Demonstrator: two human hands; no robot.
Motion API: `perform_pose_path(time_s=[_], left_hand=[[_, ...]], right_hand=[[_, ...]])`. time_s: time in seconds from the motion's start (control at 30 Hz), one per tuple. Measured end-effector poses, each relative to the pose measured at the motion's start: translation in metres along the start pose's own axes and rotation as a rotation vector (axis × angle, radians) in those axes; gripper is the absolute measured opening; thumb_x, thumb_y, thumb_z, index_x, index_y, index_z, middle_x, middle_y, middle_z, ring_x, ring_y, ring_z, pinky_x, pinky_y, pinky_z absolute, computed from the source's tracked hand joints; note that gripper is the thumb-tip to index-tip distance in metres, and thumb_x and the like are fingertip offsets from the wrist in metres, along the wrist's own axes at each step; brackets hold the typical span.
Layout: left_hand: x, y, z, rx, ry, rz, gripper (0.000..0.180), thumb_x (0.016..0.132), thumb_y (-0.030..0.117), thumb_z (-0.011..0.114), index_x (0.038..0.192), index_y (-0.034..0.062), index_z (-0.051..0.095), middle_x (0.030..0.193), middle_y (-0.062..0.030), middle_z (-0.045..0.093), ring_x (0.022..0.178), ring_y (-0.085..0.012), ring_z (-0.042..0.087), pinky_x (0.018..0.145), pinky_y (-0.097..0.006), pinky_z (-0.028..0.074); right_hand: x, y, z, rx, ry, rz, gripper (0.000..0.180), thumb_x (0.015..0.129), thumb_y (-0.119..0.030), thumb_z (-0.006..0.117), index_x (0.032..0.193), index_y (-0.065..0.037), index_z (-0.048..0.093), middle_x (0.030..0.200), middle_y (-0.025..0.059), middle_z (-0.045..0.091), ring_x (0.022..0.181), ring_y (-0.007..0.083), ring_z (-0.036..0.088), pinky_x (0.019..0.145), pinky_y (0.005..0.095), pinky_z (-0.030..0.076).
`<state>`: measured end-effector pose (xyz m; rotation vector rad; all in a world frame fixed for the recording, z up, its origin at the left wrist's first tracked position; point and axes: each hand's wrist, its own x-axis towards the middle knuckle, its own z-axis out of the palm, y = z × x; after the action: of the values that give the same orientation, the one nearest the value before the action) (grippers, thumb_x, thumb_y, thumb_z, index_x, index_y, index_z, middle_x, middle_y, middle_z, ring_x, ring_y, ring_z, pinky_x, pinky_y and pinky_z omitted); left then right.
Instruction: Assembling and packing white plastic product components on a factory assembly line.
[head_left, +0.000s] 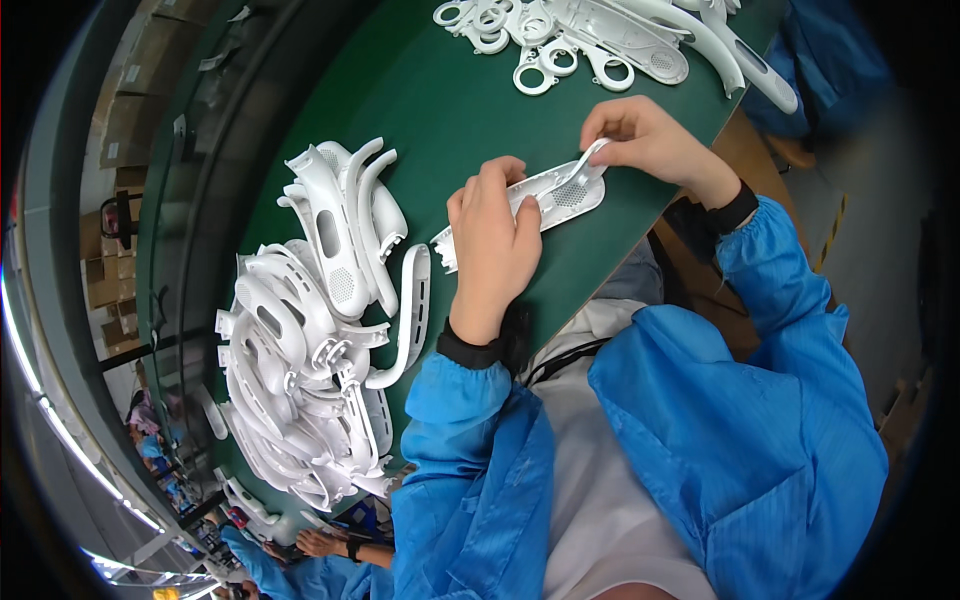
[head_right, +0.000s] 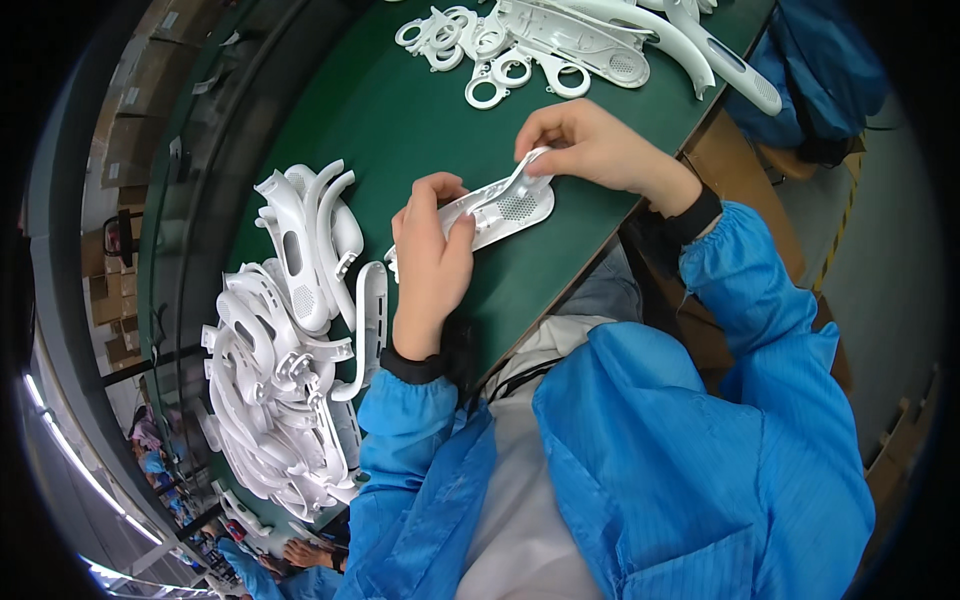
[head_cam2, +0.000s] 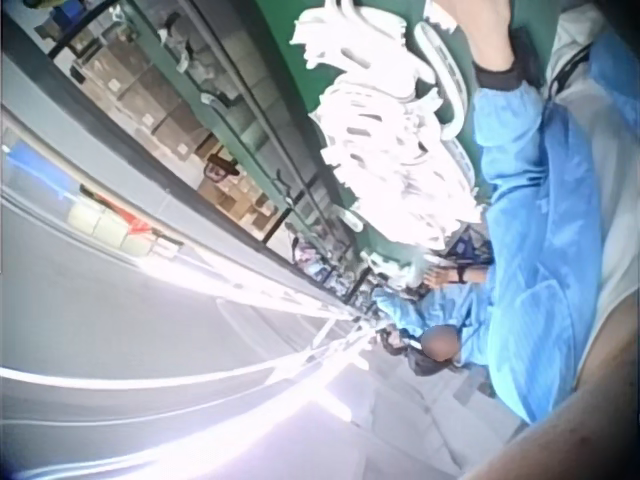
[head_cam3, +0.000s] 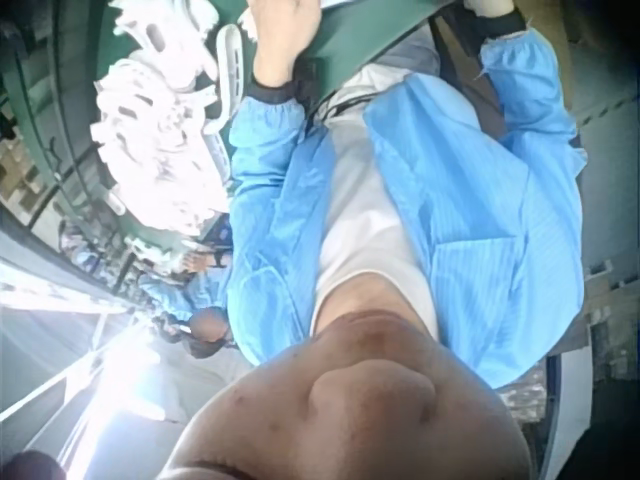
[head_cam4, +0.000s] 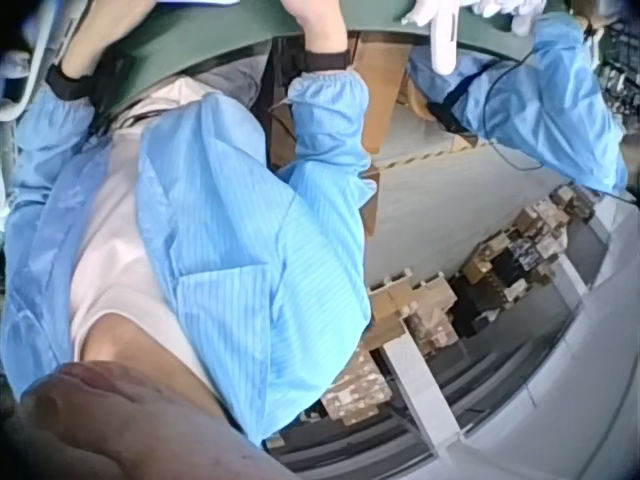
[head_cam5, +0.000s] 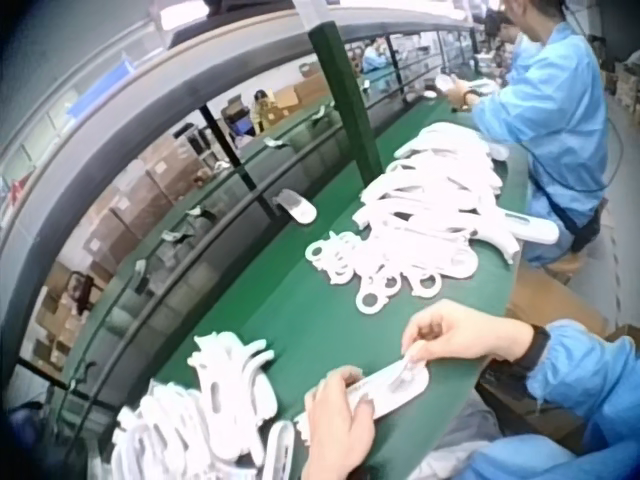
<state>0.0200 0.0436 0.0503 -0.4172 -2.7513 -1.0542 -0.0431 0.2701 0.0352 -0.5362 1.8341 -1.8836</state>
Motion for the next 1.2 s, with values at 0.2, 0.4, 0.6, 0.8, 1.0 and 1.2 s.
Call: perform_pose_path(time_s=[0.2,0.4,0.6,0.8,1.0,1.2], left_hand=[[0.006,-0.005,-0.009,-0.114,-0.186,0.068,0.020,0.072,0.016,0.063,0.089,0.0079,0.066,0.101,-0.0066,0.060,0.098,-0.0248,0.053,0.091,-0.037,0.032],[0.007,-0.003,0.000,0.040,-0.215,0.095,0.013,0.070,0.020,0.067,0.076,0.0089,0.068,0.100,-0.0047,0.060,0.097,-0.0251,0.052,0.091,-0.040,0.031],[0.012,0.011,0.004,0.088,-0.292,0.071,0.011,0.067,0.018,0.067,0.071,0.0080,0.066,0.096,-0.0067,0.060,0.097,-0.0255,0.051,0.091,-0.043,0.030],[0.009,0.012,0.005,0.189,-0.285,0.167,0.010,0.067,0.015,0.065,0.066,0.0068,0.059,0.094,-0.0055,0.058,0.098,-0.0258,0.052,0.089,-0.043,0.030],[0.011,0.022,0.006,0.139,-0.223,-0.023,0.019,0.069,0.016,0.069,0.081,0.0051,0.059,0.095,-0.0079,0.058,0.097,-0.0281,0.053,0.083,-0.041,0.034],[0.025,0.030,0.003,0.355,-0.450,-0.186,0.029,0.072,0.018,0.070,0.097,0.0052,0.063,0.086,-0.0165,0.066,0.084,-0.0341,0.064,0.071,-0.043,0.049]], right_hand=[[0.010,0.002,0.013,-0.065,-0.148,0.114,0.015,0.079,-0.007,0.070,0.089,0.001,0.063,0.075,0.0018,0.064,0.072,0.0051,0.058,0.064,0.0205,0.044],[0.005,-0.006,0.019,-0.342,-0.084,0.023,0.013,0.077,-0.006,0.070,0.087,-0.002,0.064,0.074,0.0014,0.062,0.070,0.0089,0.056,0.064,0.0243,0.044],[-0.002,0.002,0.020,-0.666,-0.109,-0.226,0.016,0.073,-0.010,0.070,0.087,-0.007,0.063,0.086,0.0053,0.054,0.090,0.0225,0.050,0.080,0.0321,0.041],[0.002,0.002,0.020,-0.695,-0.148,-0.221,0.033,0.068,-0.010,0.069,0.098,-0.008,0.056,0.093,0.0045,0.054,0.096,0.0237,0.050,0.083,0.0340,0.038],[0.006,0.006,0.012,-0.753,-0.236,-0.176,0.038,0.069,-0.017,0.070,0.102,-0.008,0.053,0.093,0.0058,0.060,0.096,0.0250,0.056,0.084,0.0380,0.040],[0.011,0.003,0.010,-0.944,-0.260,-0.218,0.030,0.072,-0.020,0.070,0.095,-0.005,0.060,0.091,0.0094,0.061,0.091,0.0257,0.057,0.080,0.0366,0.042]])
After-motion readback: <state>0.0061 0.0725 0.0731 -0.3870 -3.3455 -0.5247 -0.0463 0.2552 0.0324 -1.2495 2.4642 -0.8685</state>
